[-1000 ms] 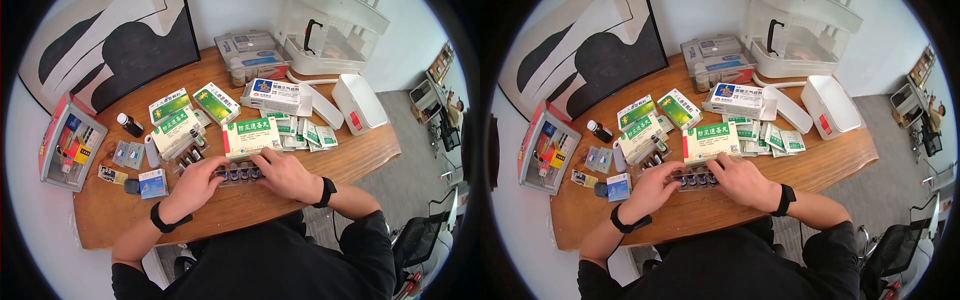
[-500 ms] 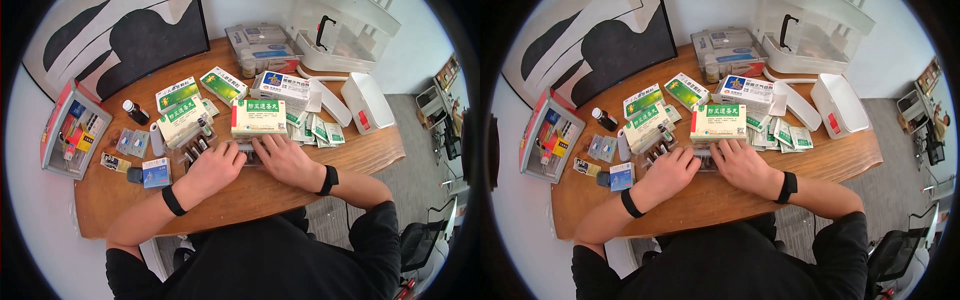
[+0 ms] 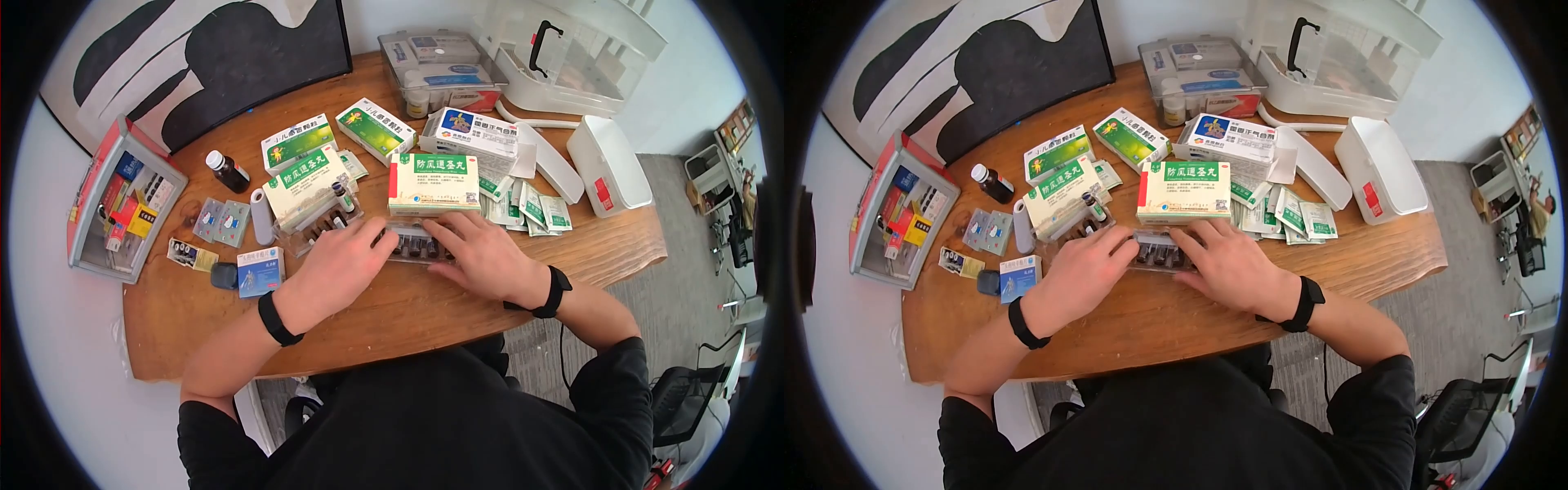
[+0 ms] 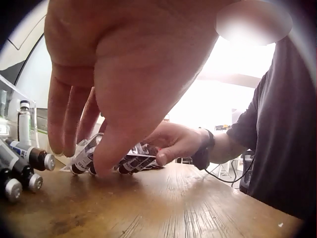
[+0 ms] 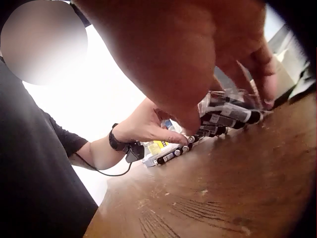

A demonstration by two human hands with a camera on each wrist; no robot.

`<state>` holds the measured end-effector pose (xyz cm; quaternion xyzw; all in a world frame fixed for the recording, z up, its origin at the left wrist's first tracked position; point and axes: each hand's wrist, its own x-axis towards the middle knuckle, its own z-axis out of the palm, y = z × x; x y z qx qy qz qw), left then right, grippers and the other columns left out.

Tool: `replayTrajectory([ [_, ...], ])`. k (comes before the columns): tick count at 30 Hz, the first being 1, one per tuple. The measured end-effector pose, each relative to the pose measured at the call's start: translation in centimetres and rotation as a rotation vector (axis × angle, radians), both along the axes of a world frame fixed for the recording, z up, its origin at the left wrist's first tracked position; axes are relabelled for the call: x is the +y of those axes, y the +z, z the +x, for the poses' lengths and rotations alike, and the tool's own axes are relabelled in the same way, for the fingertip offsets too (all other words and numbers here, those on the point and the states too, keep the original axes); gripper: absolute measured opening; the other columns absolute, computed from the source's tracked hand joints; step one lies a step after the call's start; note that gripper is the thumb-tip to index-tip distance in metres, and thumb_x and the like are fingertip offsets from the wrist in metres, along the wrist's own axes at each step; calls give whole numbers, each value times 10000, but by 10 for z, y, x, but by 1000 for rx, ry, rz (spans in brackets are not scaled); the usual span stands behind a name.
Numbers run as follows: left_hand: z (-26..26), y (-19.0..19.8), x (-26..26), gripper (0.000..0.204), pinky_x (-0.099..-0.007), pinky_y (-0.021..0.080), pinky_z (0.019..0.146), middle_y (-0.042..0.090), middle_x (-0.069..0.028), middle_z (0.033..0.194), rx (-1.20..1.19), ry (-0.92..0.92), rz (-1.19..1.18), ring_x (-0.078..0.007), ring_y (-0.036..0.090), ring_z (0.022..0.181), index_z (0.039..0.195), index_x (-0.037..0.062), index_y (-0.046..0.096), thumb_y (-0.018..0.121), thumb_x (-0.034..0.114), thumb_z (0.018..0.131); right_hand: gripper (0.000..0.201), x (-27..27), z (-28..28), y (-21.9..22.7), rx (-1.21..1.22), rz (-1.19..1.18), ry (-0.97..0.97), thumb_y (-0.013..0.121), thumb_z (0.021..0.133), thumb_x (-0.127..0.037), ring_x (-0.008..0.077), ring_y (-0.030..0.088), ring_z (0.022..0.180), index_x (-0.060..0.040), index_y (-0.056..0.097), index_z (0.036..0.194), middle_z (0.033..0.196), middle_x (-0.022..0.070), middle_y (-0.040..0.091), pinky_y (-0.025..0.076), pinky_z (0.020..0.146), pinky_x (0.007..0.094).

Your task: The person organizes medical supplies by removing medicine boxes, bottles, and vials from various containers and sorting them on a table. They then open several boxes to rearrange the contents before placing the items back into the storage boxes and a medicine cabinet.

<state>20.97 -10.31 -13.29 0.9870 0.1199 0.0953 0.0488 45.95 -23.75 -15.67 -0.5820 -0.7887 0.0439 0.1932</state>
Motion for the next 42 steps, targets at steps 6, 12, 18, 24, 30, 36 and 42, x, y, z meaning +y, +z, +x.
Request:
replayTrajectory([
  [6, -3, -12, -4, 202, -391, 624, 779, 622, -138, 1259, -52, 9, 49, -290, 701, 1072, 1101, 42, 621, 691, 54, 912, 646, 0, -9, -3, -152, 87, -12, 788, 948, -348, 364, 594, 1219, -4, 602, 1462, 1326, 190, 602, 549, 1026, 463],
  [12, -2, -14, -7, 199, -395, 632, 778, 629, -142, 1265, -20, -29, 92, -289, 714, 1064, 1073, 45, 629, 703, 54, 888, 634, -5, -15, -8, -360, 100, 5, 723, 998, -321, 374, 587, 1222, 58, 568, 1482, 1373, 255, 580, 523, 1057, 459],
  [18, -7, -12, -6, 208, -402, 630, 797, 651, -125, 1240, -6, -17, 45, -300, 719, 1033, 1064, 33, 629, 723, 61, 880, 619, -4, -7, -7, -251, 171, 54, 740, 992, -309, 363, 601, 1200, 40, 569, 1474, 1341, 233, 597, 537, 1032, 456],
  [24, -13, -11, -2, 288, -411, 625, 839, 677, -117, 1260, -145, 26, -53, -322, 732, 1030, 1174, 30, 686, 781, 101, 912, 469, -4, -3, -7, -34, 154, 53, 764, 979, -240, 351, 683, 1067, 8, 614, 1347, 1256, 194, 637, 596, 888, 426],
  [30, -12, -4, 4, 313, -416, 616, 842, 705, -125, 1191, -225, 68, -136, -343, 734, 994, 1216, 29, 721, 793, 103, 920, 375, 5, -2, -3, 58, 241, 5, 754, 991, -223, 346, 738, 962, -37, 651, 1300, 1201, 136, 692, 613, 775, 441],
  [36, -5, -4, 11, 328, -435, 602, 836, 713, -158, 1157, -253, 118, -201, -371, 726, 983, 1275, 18, 723, 760, 74, 955, 326, 15, -3, 1, 164, 205, -88, 755, 1000, -207, 376, 737, 853, -43, 678, 1271, 1039, 148, 729, 611, 694, 446],
  [42, -3, -8, 21, 318, -442, 589, 822, 719, -178, 1115, -303, 135, -246, -395, 716, 974, 1281, 21, 723, 744, 67, 968, 327, 19, 0, -1, 224, 157, -112, 759, 992, -164, 400, 727, 887, -45, 671, 1283, 1023, 161, 720, 607, 739, 471],
])
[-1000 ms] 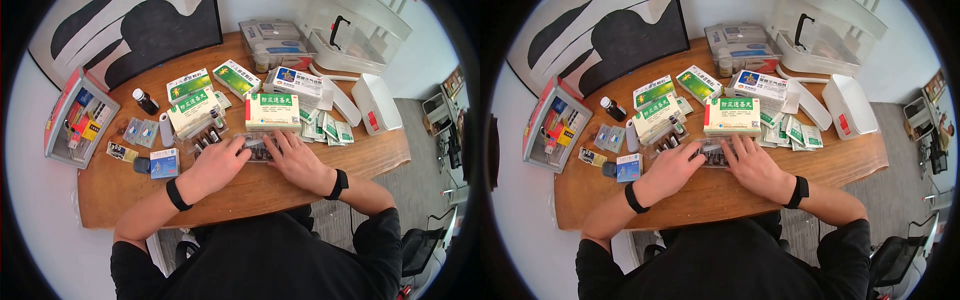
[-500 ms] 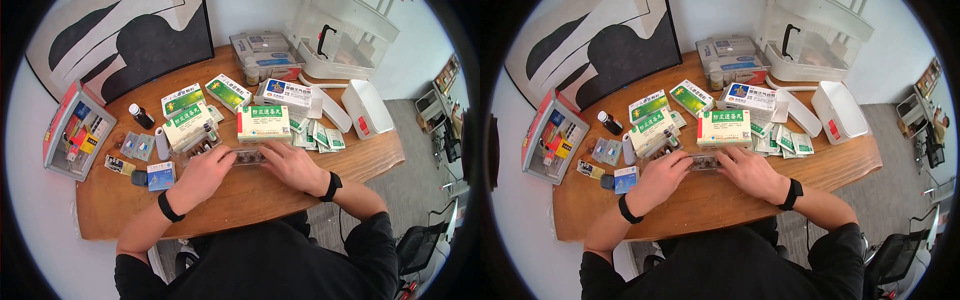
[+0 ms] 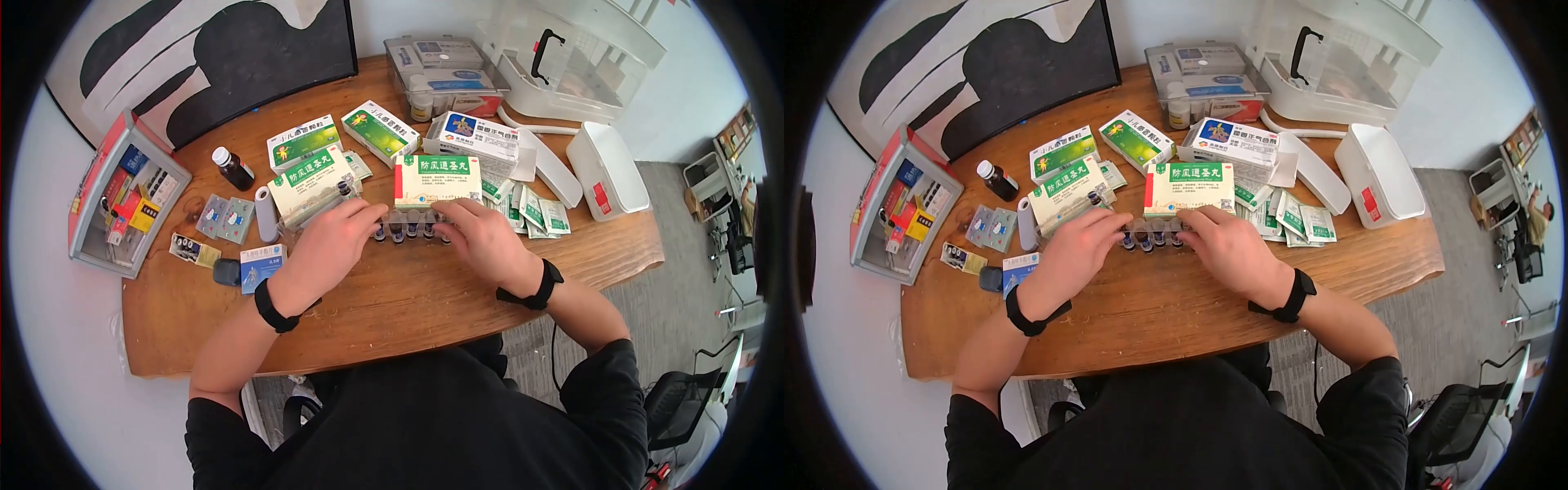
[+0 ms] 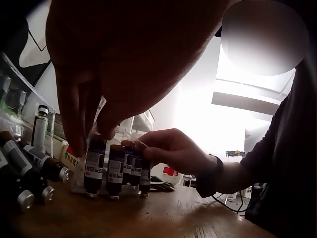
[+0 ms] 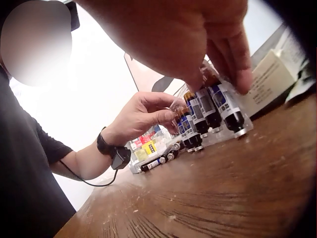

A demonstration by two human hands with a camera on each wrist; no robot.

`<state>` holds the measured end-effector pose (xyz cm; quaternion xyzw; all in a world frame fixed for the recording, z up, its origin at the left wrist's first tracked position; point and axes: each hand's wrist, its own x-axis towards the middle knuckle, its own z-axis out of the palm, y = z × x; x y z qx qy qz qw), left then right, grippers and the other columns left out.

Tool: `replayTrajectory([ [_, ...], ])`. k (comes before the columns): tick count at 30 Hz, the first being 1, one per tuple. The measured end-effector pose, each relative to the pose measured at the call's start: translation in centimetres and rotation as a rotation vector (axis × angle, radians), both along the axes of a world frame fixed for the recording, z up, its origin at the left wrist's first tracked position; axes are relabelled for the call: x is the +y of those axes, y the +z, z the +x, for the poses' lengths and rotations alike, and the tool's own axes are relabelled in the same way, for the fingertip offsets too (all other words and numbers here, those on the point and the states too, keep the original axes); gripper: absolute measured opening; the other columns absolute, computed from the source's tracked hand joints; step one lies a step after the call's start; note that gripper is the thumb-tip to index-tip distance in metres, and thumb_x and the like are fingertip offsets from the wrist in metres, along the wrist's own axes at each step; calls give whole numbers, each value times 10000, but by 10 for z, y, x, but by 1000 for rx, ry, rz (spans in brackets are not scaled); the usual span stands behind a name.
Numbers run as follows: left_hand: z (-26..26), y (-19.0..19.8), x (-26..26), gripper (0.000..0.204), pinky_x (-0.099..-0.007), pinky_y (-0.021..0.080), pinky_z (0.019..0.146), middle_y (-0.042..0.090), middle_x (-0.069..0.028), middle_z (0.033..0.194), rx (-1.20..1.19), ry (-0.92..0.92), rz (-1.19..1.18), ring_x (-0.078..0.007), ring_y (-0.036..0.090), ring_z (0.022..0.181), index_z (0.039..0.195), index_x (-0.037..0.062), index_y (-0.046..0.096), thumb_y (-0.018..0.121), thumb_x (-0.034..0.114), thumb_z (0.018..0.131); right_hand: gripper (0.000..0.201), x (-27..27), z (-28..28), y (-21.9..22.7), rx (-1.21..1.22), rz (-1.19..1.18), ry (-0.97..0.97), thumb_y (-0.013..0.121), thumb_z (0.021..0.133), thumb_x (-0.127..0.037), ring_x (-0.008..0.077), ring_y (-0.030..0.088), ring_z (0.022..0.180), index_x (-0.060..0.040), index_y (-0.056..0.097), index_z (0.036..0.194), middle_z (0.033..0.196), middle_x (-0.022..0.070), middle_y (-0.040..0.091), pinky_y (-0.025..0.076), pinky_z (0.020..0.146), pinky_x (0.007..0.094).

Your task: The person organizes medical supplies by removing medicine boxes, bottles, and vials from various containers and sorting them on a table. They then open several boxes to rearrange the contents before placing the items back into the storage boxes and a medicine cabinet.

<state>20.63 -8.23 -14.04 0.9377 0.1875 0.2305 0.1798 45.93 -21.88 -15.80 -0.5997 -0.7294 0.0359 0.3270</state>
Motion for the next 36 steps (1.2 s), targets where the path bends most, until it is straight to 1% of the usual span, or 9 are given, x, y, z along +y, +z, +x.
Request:
replayTrajectory([
  [5, 2, 2, 7, 295, -453, 578, 814, 712, -192, 1075, -8, -2, -7, -400, 709, 963, 1261, 17, 728, 733, 64, 970, 386, -3, -3, 3, 45, -22, -27, 773, 976, -143, 408, 720, 947, -32, 644, 1323, 1101, 176, 702, 604, 781, 475],
  [10, 5, 0, 12, 286, -458, 574, 822, 707, -200, 1056, -20, 5, -16, -408, 703, 964, 1249, 4, 728, 725, 56, 968, 585, -13, -2, -2, 33, -64, -77, 784, 962, -105, 414, 713, 965, -30, 528, 1483, 1275, 198, 617, 605, 791, 458],
  [16, 9, 6, -6, 359, -437, 589, 835, 677, -167, 1206, -7, 82, 134, -381, 702, 1011, 1305, -8, 689, 732, 81, 960, 715, -33, -15, 2, -38, -212, -146, 774, 973, -143, 424, 705, 939, -17, 416, 1578, 1228, 233, 583, 610, 795, 457],
  [18, 0, 24, -35, 428, -415, 603, 833, 634, -160, 1246, 105, -1, 474, -341, 695, 1036, 1329, -2, 663, 762, 122, 932, 712, -46, -18, 3, -41, -231, -156, 778, 971, -155, 402, 702, 946, -23, 429, 1578, 1217, 222, 580, 610, 798, 448],
  [20, -14, 10, -57, 464, -395, 611, 825, 604, -180, 1249, 213, -59, 339, -323, 678, 1063, 1332, 1, 658, 772, 142, 905, 710, -54, -21, -1, -43, -246, -163, 782, 969, -166, 380, 700, 954, -29, 443, 1577, 1206, 210, 577, 610, 801, 439],
  [22, -15, 4, -68, 453, -389, 615, 817, 584, -187, 1279, 414, -86, 254, -337, 668, 1112, 1331, -2, 659, 754, 118, 905, 666, -61, -23, -5, -80, -220, -36, 799, 953, -182, 342, 680, 1007, -28, 502, 1528, 1192, 189, 577, 610, 817, 425],
  [26, -14, -3, -66, 446, -376, 625, 837, 576, -180, 1230, 380, -100, 248, -335, 664, 1093, 1290, -36, 656, 712, 47, 856, 481, -61, -23, -14, -145, -166, 37, 807, 940, -169, 323, 690, 1031, -47, 638, 1374, 1192, 166, 586, 612, 855, 413],
  [32, -6, -14, -52, 309, -363, 626, 841, 567, -167, 1159, 376, -192, 227, -297, 663, 1073, 1127, -53, 654, 694, 18, 829, 336, -54, -21, -13, -77, -224, 90, 761, 960, -131, 354, 658, 1023, -45, 651, 1265, 1093, 164, 586, 581, 848, 443],
  [36, -12, -10, -50, 265, -375, 624, 848, 573, -168, 1169, 371, -224, 205, -306, 660, 1066, 1086, -35, 651, 691, 15, 829, 330, -62, -8, -12, -128, -238, 65, 787, 951, -150, 341, 699, 964, -63, 696, 1256, 1124, 145, 623, 611, 837, 418],
])
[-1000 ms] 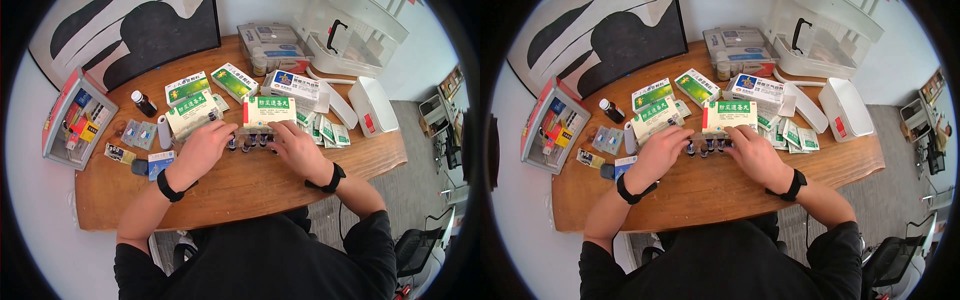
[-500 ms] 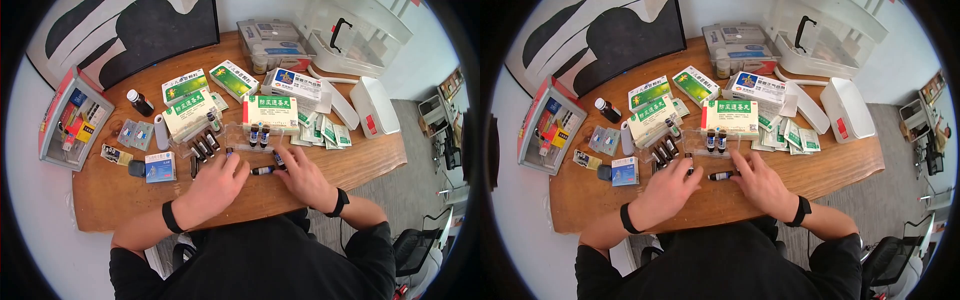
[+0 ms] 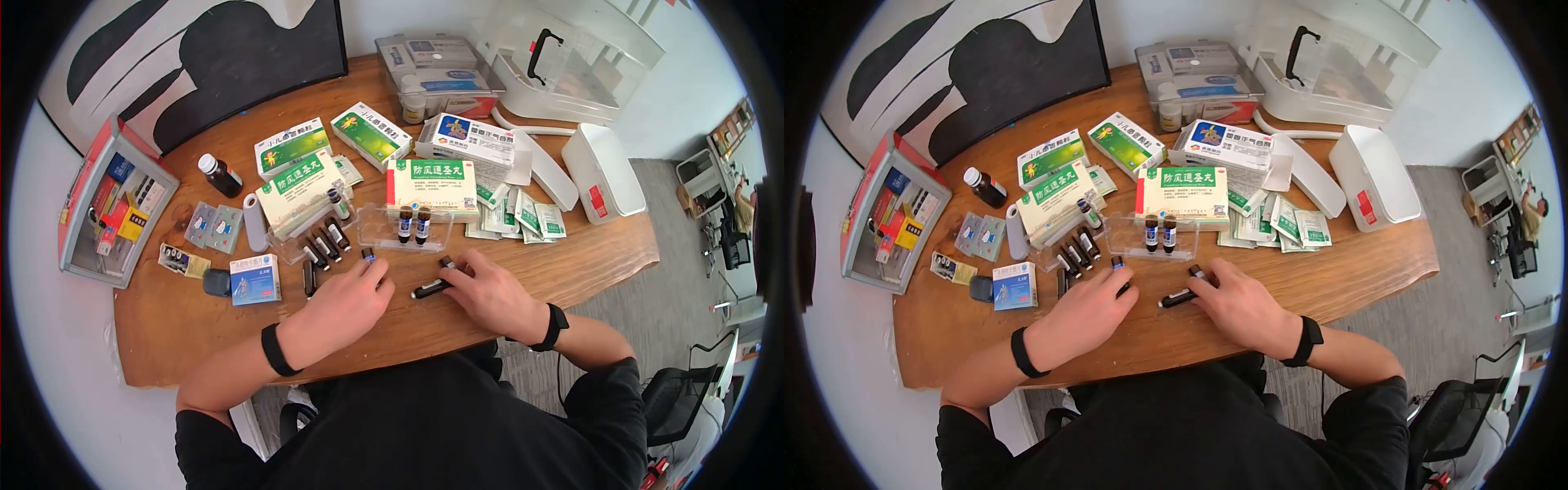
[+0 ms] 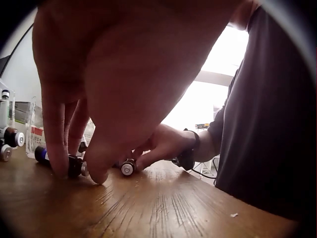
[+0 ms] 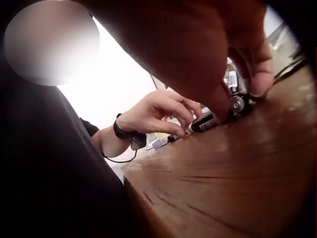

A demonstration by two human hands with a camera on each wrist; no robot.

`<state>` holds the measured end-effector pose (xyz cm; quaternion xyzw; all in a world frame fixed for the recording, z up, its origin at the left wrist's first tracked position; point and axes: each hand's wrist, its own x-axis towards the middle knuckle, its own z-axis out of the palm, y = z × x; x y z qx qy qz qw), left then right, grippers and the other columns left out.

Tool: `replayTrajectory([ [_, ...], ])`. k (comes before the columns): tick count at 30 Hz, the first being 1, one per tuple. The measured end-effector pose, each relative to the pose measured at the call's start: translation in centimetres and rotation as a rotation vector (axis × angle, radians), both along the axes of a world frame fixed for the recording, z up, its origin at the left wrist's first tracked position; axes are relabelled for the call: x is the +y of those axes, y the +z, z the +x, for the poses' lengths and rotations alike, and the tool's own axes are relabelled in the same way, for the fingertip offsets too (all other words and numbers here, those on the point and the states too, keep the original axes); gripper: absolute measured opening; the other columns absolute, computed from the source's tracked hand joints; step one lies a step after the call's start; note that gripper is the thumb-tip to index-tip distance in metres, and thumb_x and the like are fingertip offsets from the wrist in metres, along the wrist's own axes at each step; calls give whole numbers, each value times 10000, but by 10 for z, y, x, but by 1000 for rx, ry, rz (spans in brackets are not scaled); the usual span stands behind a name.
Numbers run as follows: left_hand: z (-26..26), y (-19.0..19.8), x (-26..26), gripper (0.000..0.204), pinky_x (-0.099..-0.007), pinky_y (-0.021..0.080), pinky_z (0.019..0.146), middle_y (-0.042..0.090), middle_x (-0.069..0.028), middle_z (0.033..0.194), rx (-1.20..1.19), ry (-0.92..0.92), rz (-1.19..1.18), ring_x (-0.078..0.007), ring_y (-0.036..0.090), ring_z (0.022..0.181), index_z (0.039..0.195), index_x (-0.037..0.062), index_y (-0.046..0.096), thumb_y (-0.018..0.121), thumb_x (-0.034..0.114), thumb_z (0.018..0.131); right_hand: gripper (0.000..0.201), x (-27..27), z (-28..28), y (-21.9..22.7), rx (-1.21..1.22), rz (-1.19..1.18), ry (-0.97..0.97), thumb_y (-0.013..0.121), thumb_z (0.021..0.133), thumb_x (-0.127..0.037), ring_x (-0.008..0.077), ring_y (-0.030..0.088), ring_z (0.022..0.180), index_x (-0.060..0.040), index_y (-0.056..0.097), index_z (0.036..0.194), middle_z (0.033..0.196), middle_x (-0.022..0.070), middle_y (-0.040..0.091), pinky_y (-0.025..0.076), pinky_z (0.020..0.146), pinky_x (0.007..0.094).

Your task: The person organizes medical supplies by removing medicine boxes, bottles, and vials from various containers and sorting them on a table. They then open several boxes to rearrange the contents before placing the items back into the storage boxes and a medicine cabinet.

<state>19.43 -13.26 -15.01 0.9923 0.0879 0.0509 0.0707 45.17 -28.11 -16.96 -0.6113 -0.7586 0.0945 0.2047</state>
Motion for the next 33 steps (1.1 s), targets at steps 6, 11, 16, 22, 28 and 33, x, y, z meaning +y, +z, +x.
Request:
replayTrajectory([
  [6, -19, 7, 4, 200, -405, 617, 847, 572, -159, 1168, 50, 25, -29, -317, 655, 1051, 1026, -5, 641, 684, 10, 832, 214, -15, 34, 7, -68, -36, -219, 767, 970, -189, 358, 679, 842, -66, 679, 1121, 989, 155, 613, 589, 739, 460],
  [11, -16, 6, 6, 188, -409, 610, 827, 571, -157, 1159, 63, 50, 3, -315, 661, 1019, 1010, 9, 630, 683, 7, 830, 272, 8, 31, 1, -165, 15, -262, 747, 987, -268, 373, 692, 798, -28, 675, 1093, 915, 183, 626, 585, 696, 461],
  [16, -18, 10, 4, 253, -401, 606, 809, 576, -153, 1187, 65, 41, 36, -310, 664, 1012, 1074, 8, 643, 689, 15, 825, 323, 32, 22, 1, -132, -14, -229, 770, 976, -269, 389, 710, 844, -27, 647, 1152, 953, 200, 644, 589, 713, 472],
  [22, -26, 12, 2, 335, -391, 609, 819, 579, -150, 1241, 19, 48, 47, -304, 669, 1036, 1150, 0, 646, 695, 22, 820, 464, 30, 11, 12, -18, -8, -189, 818, 941, -242, 407, 714, 955, -42, 600, 1298, 1102, 200, 655, 596, 784, 482],
  [28, -30, 15, 2, 359, -387, 617, 832, 580, -155, 1270, 3, 47, 38, -301, 673, 1067, 1193, -13, 634, 681, 21, 840, 522, 16, 14, 13, -1, -2, -218, 822, 943, -246, 414, 709, 937, -29, 588, 1356, 1114, 193, 645, 599, 779, 482],
  [33, -29, 12, 5, 326, -394, 620, 838, 583, -157, 1262, 3, 74, 2, -304, 676, 1092, 1185, -14, 627, 665, 13, 863, 528, 9, 16, 11, -9, -22, -206, 820, 943, -228, 424, 707, 947, -21, 589, 1372, 1135, 202, 647, 599, 792, 487],
])
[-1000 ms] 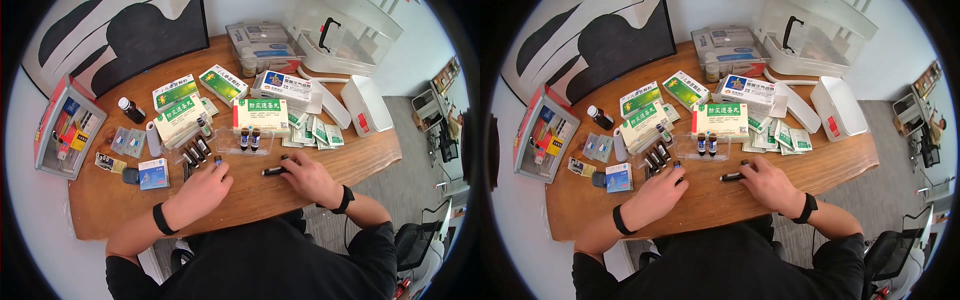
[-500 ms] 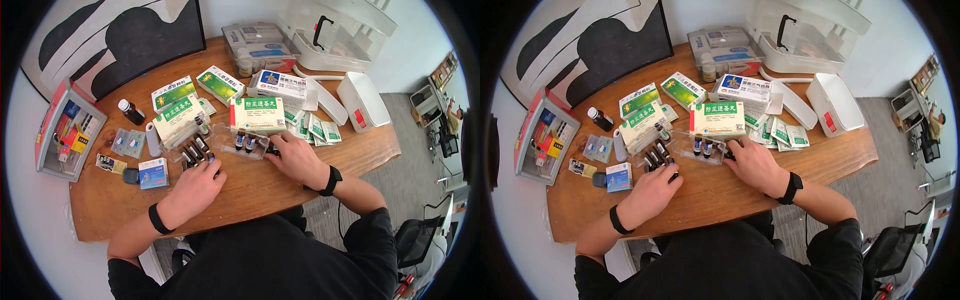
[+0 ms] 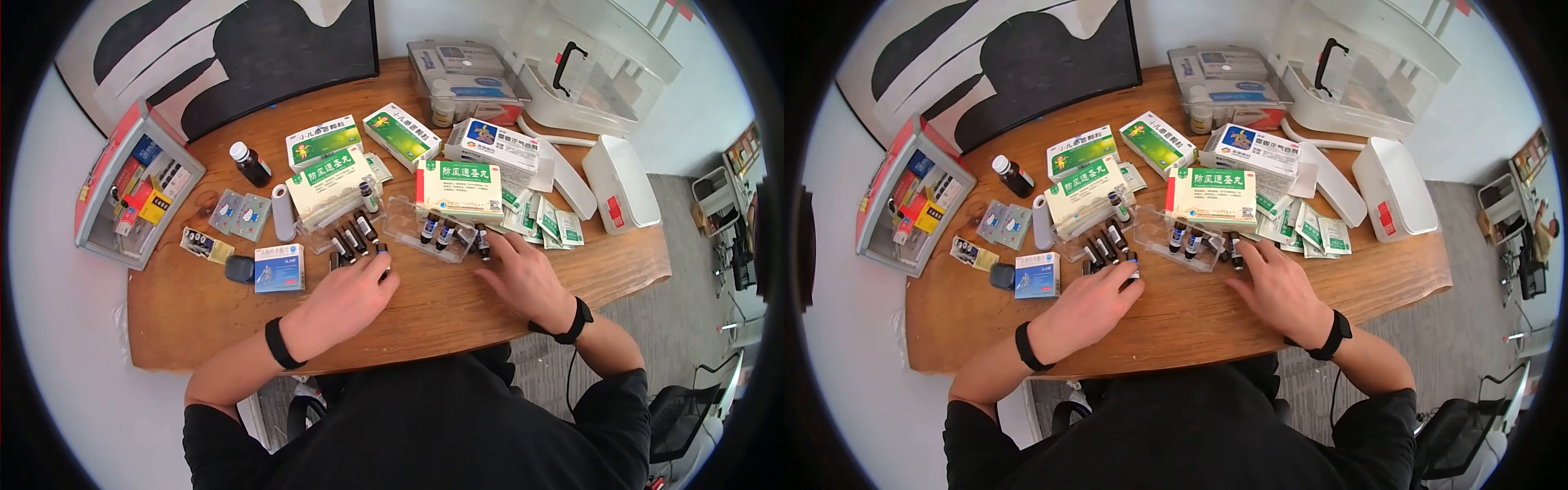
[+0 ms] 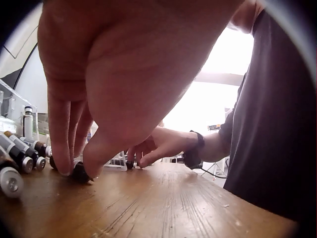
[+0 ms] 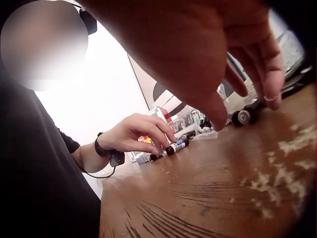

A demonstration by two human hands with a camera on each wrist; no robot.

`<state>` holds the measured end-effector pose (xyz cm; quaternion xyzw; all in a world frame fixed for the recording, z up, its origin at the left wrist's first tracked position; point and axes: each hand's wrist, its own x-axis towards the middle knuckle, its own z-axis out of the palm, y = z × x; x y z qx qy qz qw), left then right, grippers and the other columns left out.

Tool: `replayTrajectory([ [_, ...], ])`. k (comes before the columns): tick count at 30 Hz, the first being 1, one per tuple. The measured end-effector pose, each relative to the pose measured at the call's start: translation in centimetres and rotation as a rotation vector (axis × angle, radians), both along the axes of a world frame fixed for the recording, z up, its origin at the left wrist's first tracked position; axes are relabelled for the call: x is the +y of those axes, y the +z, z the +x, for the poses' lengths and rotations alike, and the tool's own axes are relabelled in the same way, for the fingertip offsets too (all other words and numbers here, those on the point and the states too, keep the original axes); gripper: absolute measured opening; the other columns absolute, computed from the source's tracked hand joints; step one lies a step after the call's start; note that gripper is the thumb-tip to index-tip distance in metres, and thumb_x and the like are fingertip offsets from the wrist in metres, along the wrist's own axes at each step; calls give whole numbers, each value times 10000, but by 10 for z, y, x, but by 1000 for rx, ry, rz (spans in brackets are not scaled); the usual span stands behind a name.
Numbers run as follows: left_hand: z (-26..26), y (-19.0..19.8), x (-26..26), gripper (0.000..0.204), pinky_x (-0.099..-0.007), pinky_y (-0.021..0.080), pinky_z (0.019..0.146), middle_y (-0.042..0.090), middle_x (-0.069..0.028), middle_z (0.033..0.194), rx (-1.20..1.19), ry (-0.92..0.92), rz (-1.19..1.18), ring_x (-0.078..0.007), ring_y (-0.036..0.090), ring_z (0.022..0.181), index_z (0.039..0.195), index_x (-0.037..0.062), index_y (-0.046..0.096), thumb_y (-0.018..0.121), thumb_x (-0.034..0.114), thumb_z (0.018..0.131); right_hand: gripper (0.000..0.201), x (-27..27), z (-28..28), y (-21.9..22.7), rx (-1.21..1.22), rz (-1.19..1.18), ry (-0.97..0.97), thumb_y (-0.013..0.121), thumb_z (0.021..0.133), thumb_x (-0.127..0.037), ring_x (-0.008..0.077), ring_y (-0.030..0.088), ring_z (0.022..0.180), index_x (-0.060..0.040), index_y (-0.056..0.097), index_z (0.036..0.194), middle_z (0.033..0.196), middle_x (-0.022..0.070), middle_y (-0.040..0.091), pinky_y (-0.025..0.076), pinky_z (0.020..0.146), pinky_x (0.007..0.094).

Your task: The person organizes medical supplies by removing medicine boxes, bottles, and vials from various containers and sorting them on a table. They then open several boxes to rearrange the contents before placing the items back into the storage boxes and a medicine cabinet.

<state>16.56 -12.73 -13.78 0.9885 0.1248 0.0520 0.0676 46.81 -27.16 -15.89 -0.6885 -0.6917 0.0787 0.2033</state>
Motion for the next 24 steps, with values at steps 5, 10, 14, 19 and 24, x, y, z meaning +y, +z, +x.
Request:
replayTrajectory([
  [5, 14, -7, 5, 276, -368, 621, 814, 580, -154, 1156, -56, 2, 108, -283, 677, 1062, 1128, -26, 617, 668, 17, 860, 526, 3, 4, -5, 15, -2, 6, 819, 931, -199, 433, 702, 983, -14, 596, 1370, 1165, 207, 659, 593, 828, 495],
  [10, -1, -2, 0, 291, -344, 613, 790, 579, -143, 1135, -63, 13, 113, -266, 676, 1025, 1128, -29, 617, 675, 34, 850, 546, -1, 1, -1, 35, -3, -8, 829, 910, -171, 426, 702, 1010, -11, 604, 1381, 1154, 201, 670, 593, 852, 492],
  [14, -28, 13, -11, 318, -376, 600, 793, 596, -127, 1151, -56, 41, 39, -279, 681, 1006, 1166, 12, 640, 694, 56, 855, 560, -4, -1, 5, -10, 59, 31, 849, 889, -157, 409, 706, 1000, -11, 607, 1373, 1137, 184, 675, 600, 829, 470],
  [19, -53, 26, -29, 204, -391, 570, 758, 631, -96, 1044, -193, 174, -83, -290, 689, 911, 1085, 41, 684, 761, 97, 904, 524, -1, 8, 36, -26, 190, 56, 863, 875, -155, 385, 705, 935, -26, 632, 1327, 1064, 170, 680, 600, 772, 452],
  [24, -67, 23, -39, 194, -399, 569, 719, 655, -83, 981, -225, 257, -112, -289, 696, 876, 1037, 50, 706, 821, 128, 902, 407, 66, 60, 64, -68, 354, -76, 808, 925, -149, 407, 701, 996, -27, 675, 1290, 1052, 175, 710, 579, 862, 483],
])
